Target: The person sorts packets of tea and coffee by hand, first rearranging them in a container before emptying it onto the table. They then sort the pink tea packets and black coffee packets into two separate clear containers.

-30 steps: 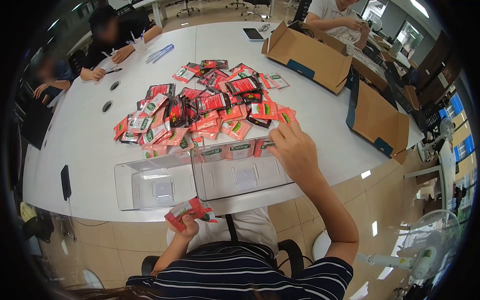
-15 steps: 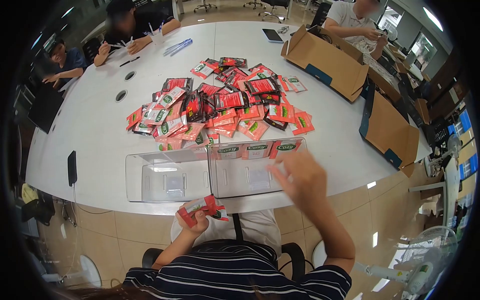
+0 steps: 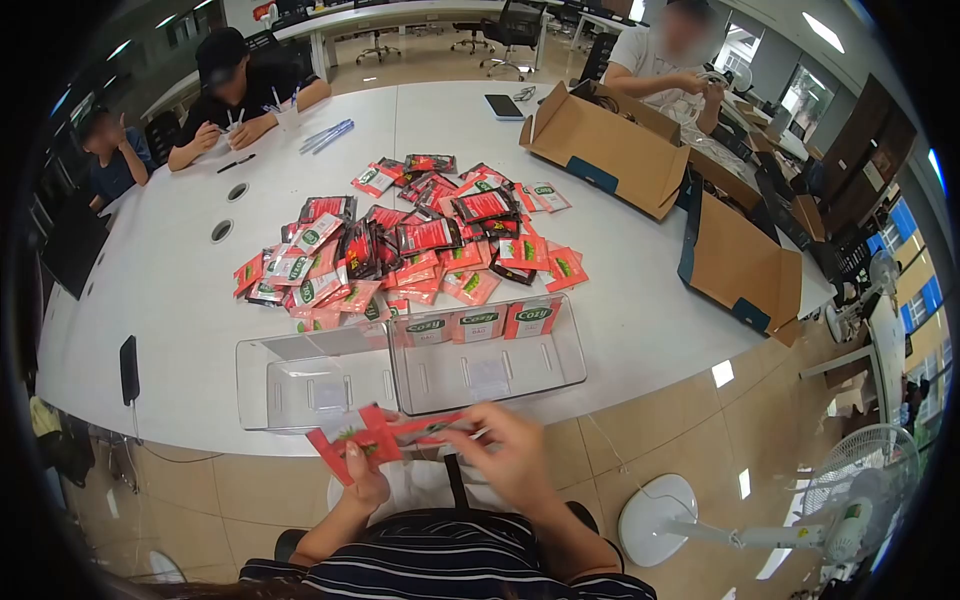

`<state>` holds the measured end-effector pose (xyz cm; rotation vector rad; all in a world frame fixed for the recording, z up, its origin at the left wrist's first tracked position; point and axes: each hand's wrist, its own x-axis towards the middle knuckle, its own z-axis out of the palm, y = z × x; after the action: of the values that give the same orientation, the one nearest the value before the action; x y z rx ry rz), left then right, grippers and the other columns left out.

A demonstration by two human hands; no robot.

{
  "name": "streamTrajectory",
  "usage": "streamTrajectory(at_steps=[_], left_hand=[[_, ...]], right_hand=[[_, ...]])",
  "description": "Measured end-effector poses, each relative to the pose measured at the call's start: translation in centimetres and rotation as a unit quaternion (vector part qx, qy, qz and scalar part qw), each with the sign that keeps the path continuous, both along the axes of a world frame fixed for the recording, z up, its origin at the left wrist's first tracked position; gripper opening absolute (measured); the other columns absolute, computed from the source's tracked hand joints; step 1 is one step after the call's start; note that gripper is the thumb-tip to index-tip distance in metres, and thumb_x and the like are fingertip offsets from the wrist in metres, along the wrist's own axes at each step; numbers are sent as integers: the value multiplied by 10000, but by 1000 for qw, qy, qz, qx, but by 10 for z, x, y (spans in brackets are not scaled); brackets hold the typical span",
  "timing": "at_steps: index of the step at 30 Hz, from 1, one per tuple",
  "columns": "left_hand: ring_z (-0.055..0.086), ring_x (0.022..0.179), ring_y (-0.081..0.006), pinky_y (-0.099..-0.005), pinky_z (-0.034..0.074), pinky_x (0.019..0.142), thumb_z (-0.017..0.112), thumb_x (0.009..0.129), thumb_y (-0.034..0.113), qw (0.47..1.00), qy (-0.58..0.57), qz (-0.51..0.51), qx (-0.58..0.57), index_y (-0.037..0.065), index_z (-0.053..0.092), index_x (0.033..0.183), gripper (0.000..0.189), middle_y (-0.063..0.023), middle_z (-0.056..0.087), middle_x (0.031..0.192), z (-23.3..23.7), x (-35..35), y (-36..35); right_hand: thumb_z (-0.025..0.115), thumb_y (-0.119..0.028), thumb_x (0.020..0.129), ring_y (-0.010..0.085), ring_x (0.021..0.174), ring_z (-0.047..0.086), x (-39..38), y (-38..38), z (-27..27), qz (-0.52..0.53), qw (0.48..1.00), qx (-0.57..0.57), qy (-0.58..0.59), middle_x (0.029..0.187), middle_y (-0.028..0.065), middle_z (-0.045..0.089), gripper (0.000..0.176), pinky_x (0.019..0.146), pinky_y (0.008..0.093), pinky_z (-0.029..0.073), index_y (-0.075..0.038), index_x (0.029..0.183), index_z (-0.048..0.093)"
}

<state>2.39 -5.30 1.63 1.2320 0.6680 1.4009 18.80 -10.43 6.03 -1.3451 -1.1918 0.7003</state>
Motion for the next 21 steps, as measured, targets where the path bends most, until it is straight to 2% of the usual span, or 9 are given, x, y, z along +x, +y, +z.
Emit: streamTrajectory(at_steps=[2, 4, 6, 9, 13, 14, 17, 19, 21], left_hand=[[643, 789, -262, -353, 507, 716, 504, 927, 241, 998, -13, 32, -45, -70, 595, 998, 331, -208, 645, 907, 9, -4, -4], [625, 784, -249, -338, 491, 699, 536, 895, 144, 984, 76, 122, 105, -51, 605, 982, 225, -202, 640, 893, -4, -15, -2], [593, 754, -225, -304, 459, 660, 619, 828, 28, 956, 121, 165, 209, -28, 623, 959, 142, -179, 621, 906, -7, -25, 0], [592, 781, -198, -269, 449, 674, 664, 804, -6, 962, 151, 134, 183, -41, 628, 909, 116, -164, 608, 953, 1, -36, -5], [611, 886, -168, -282, 510, 761, 691, 770, -99, 973, 58, 167, 147, -47, 520, 1131, 403, -142, 576, 1073, -4, -44, -16], [616, 941, -177, -297, 534, 781, 698, 763, -106, 965, 67, 158, 198, -35, 450, 1215, 521, -152, 533, 1153, -2, -48, -13], [574, 1005, -175, -305, 509, 848, 657, 794, -111, 986, 67, 94, 123, -16, 397, 1277, 557, -103, 524, 1178, 22, -50, -15], [588, 978, -171, -300, 520, 838, 654, 808, -88, 973, 112, 119, 164, -22, 434, 1258, 505, -100, 537, 1180, 41, -44, -5], [611, 922, -171, -294, 528, 805, 661, 818, -50, 961, 163, 91, 202, -21, 487, 1222, 441, -100, 568, 1144, 62, -36, 13]], right_hand=[[724, -13, 811, 65, 665, 602, 18, 0, 5, -31, 997, 2, 69, 773, 31, 647, 113, 555, 201, 482, 10, 886, 644], [730, 3, 795, 69, 647, 576, 35, 9, 17, -106, 993, 55, 15, 744, 36, 623, 142, 545, 208, 457, 19, 898, 633], [719, -8, 796, 134, 663, 580, 56, 22, 34, -172, 957, 102, -208, 755, 90, 603, 173, 568, 269, 459, 34, 915, 599], [726, -66, 771, 270, 810, 564, 78, 47, 50, -138, 902, 125, -390, 889, 120, 621, 198, 708, 348, 467, 21, 903, 606], [727, -121, 752, 299, 918, 528, 86, 69, 48, -41, 886, 64, -458, 922, 97, 594, 217, 811, 387, 436, 6, 893, 622], [729, -128, 749, 291, 917, 528, 85, 72, 46, -23, 879, 52, -473, 912, 92, 586, 209, 808, 389, 435, -2, 881, 629], [736, -143, 733, 269, 914, 528, 82, 80, 42, 19, 839, 47, -542, 886, 74, 564, 185, 800, 393, 433, -28, 846, 646], [744, -143, 715, 253, 910, 526, 81, 80, 37, 25, 795, 70, -602, 874, 59, 551, 168, 793, 393, 432, -48, 822, 656], [755, -140, 695, 245, 912, 528, 81, 83, 27, 21, 797, 80, -599, 874, 50, 551, 166, 788, 389, 433, -59, 802, 658]])
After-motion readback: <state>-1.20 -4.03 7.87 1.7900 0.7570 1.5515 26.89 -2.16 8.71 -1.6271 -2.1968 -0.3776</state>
